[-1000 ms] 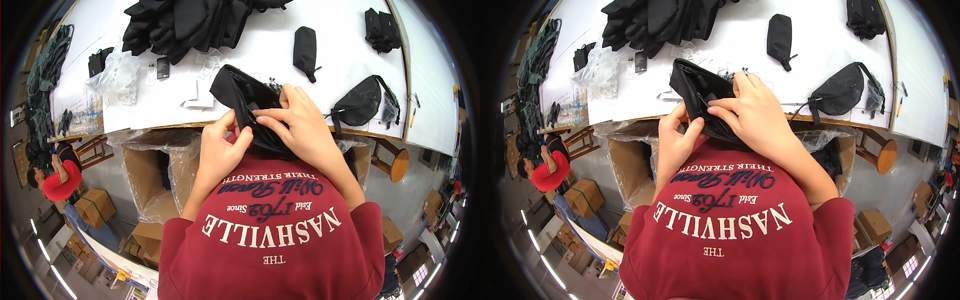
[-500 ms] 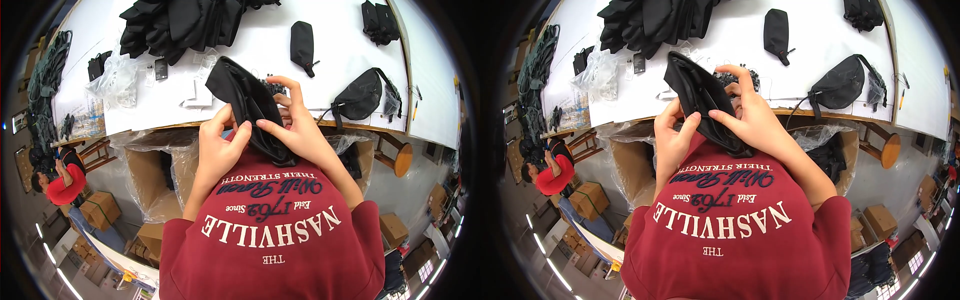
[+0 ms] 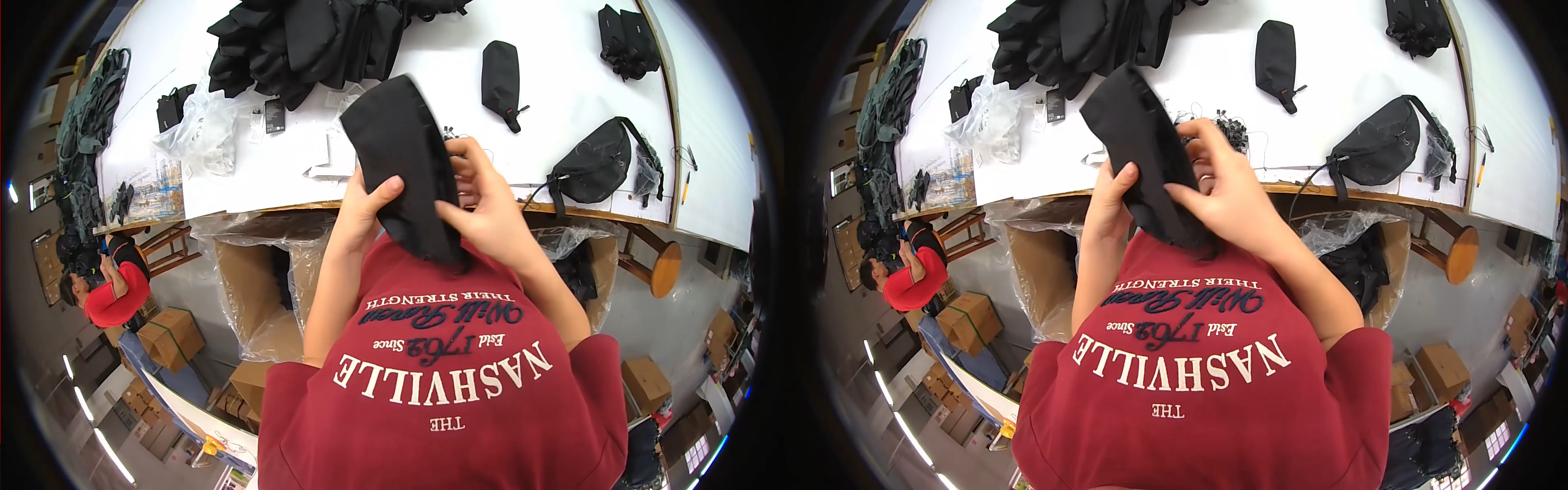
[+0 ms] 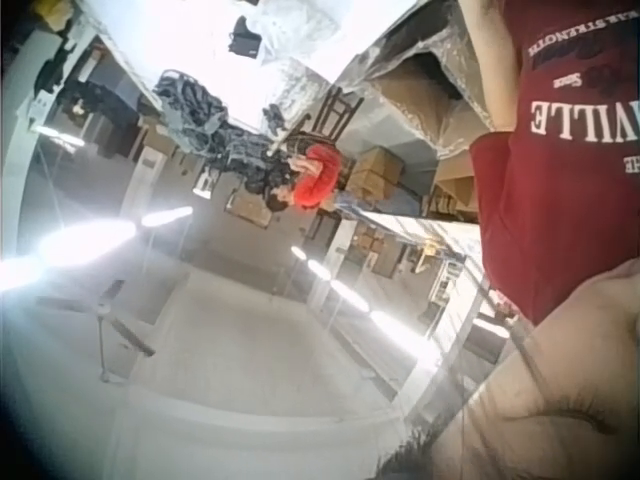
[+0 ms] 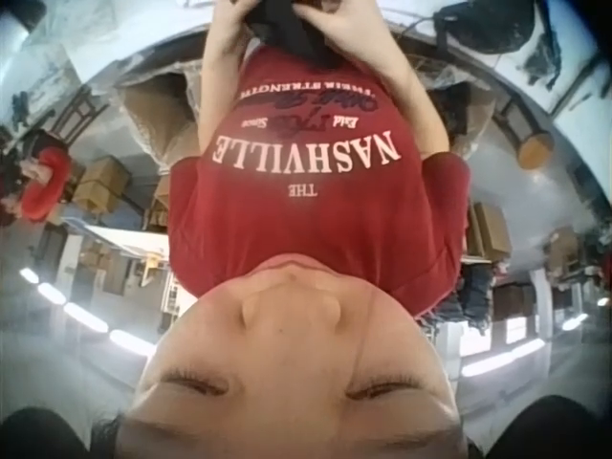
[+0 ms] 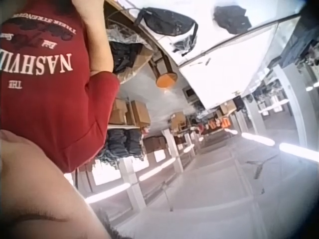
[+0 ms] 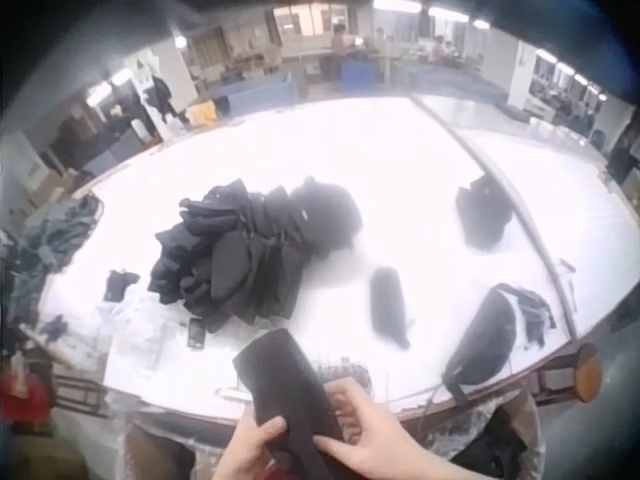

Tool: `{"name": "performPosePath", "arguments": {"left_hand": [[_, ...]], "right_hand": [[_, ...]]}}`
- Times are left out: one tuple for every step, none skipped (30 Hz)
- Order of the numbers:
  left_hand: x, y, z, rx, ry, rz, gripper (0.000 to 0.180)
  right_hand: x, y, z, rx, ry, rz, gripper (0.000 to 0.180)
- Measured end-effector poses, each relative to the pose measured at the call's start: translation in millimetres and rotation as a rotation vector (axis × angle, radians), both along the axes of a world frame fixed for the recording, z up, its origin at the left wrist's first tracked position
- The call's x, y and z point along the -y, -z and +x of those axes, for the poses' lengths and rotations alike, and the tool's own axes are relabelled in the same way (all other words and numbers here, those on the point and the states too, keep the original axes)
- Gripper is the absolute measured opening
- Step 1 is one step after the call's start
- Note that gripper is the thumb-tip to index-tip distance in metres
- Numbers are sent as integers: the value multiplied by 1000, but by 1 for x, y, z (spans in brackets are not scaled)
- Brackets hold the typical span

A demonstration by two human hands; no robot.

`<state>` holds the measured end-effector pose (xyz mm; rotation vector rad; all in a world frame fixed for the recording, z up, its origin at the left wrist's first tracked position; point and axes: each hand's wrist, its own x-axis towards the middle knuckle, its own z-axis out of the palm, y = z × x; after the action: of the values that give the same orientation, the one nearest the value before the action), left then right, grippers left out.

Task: Inspecting black pouches, checking zippers, and stacking them before placing the batch into a lined box.

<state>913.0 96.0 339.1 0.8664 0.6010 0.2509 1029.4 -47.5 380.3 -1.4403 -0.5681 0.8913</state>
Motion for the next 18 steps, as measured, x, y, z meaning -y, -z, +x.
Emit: {"name": "performPosePath", "arguments": {"left_hand": [[-3,7,-4,-50,64,-192,62],[-4,8,-3,-48,61,-187,62],[-3,8,-2,23,37,-246,56],[-2,8,-1,94,12,-305,51],[-1,6,1,98,19,-303,51],[1,3,2,92,0,-290,50],[1,1,3,86,-21,-276,48],[0,-1,2,103,-7,-306,47],[-2,-2,1,107,-5,-303,47],[-4,-3,-1,142,27,-316,48],[-6,-3,-2,177,61,-328,49],[-6,-3,-2,182,63,-324,49],[-7,-4,-3,162,74,-309,50],[-8,-4,-2,144,87,-293,51],[-8,-4,-1,150,90,-289,51],[-6,-5,1,157,103,-277,51],[-5,-6,1,162,113,-266,52],[-6,-7,2,174,108,-294,52]], "right_hand": [[0,-1,-1,92,-63,-26,47],[-1,-5,1,184,-92,-23,43],[-2,-12,6,187,-94,-18,43],[-1,-19,12,231,-155,-66,40],[0,-25,16,276,-207,-119,37],[0,-27,17,290,-154,-123,31],[-1,-28,19,295,-150,-122,31],[-4,-29,23,327,-95,-96,30],[-6,-30,26,358,-41,-69,29],[-9,-34,28,347,-28,-53,28],[-12,-33,30,352,-26,-50,28],[-16,-33,31,390,-7,-8,28],[-20,-33,31,428,12,34,29],[-23,-32,32,504,29,21,29],[-26,-30,34,511,32,25,29],[-28,-28,37,737,46,34,28],[-31,-26,39,960,59,42,28],[-35,-26,41,1084,105,91,25]]}}
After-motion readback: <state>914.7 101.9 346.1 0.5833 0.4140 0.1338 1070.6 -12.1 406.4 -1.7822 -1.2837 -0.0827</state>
